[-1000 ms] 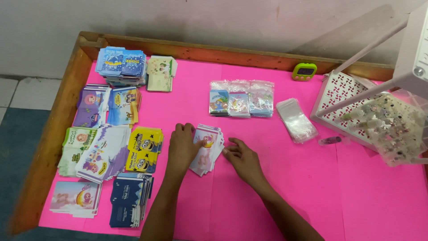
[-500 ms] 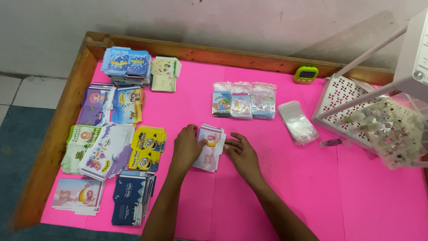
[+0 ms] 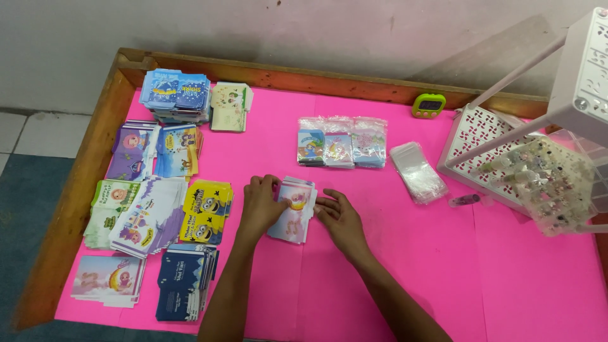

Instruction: Packaging small cards into plastic sleeves and then into paper envelopes, including writing on the envelopes.

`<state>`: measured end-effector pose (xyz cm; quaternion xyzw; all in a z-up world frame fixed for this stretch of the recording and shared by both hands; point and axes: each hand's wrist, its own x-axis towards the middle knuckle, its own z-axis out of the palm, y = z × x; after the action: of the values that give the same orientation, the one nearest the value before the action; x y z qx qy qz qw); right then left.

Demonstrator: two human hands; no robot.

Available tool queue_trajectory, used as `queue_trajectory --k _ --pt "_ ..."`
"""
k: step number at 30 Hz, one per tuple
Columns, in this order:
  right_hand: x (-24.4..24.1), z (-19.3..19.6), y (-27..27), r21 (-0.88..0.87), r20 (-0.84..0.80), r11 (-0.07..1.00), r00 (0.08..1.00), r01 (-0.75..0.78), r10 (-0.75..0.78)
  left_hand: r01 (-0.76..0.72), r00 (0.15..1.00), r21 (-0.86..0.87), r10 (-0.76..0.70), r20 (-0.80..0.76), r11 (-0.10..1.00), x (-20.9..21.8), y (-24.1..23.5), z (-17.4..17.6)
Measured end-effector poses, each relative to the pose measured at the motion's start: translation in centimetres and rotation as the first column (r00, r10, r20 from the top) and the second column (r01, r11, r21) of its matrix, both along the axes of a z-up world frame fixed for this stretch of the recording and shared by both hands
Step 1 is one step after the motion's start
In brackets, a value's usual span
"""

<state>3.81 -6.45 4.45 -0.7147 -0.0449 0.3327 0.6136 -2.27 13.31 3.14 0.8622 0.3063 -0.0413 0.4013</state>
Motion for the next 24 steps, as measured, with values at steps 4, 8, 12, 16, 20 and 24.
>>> queue_trajectory --k 4,8,12,16,20,24 --pt "0.0 -0.2 -0.1 0.022 -0.009 1.0 1.0 0.01 -0.01 -0.005 1.0 -0.047 0.006 0.013 0.999 0.1 -0.6 0.7" --pt "-0.1 -0.1 0.0 0.021 -0.001 1.0 1.0 0.006 -0.006 -0.014 1.0 -0.093 0.014 0.005 0.996 0.0 -0.8 0.8" --pt "0.0 -0.4 0.0 0.021 0.003 1.0 1.0 0.006 -0.006 -0.05 0.997 -0.145 0.059 0.055 0.988 0.1 -0.8 1.5" --pt "-0.1 -0.3 0.0 0.03 0.001 1.0 1.0 0.007 -0.007 -0.073 0.996 -0.218 0.083 0.038 0.973 0.0 -1.1 1.7" --pt "0.0 -1.4 -0.1 0.042 0.008 0.999 1.0 0.022 -0.022 -0.038 0.999 -0.164 0.041 0.013 0.986 0.1 -0.4 0.9" --pt "-0.3 -3.2 0.1 -0.001 0.1 1.0 0.995 0.027 -0.027 0.008 1.0 -0.16 -0.007 0.01 0.987 -0.1 -0.1 0.3"
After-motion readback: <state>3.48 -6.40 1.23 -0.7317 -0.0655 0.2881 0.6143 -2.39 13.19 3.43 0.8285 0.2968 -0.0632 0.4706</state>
